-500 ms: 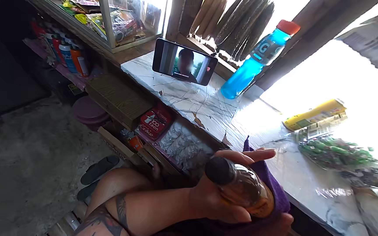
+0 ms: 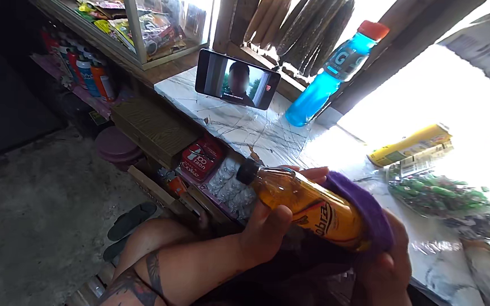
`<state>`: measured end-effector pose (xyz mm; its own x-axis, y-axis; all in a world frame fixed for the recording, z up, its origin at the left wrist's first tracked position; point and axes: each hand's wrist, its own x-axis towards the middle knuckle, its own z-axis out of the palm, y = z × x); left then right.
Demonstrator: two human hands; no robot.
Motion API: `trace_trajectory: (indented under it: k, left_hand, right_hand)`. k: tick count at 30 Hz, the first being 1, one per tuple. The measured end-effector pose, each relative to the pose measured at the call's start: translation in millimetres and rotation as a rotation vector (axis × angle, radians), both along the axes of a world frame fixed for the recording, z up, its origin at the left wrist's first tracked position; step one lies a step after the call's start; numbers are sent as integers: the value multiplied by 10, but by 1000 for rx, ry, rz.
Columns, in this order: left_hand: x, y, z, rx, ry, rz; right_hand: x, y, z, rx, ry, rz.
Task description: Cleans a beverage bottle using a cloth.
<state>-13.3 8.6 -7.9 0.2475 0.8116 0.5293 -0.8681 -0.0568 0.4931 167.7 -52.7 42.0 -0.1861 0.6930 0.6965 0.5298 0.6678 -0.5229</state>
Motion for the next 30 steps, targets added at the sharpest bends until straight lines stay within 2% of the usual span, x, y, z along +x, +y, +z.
trace_trajectory:
  k: [6,10,13,15,19,24,30]
  left_hand:
    - [-30,54,96,-18,35,-14]
    - [-28,61,106,80,40,20]
    - [-44,98,143,117,73,-5]
    - [-63,100,149,43,123,-2]
    - [-133,124,121,41,172,-25]
    - [-129,188,189,212,231,7]
    - [-155,187,170,189,285,78]
  right_hand:
    - [106,163,153,-228,132,173]
    - [200,250,259,-350,35,245]
    - [247,267,241,-372,42,240]
    - [239,230,203,-349,64,203]
    - [226,205,192,-338,56,179]
    - [220,152,149,-322,96,172]
    - [270,192,159,-331,103,247]
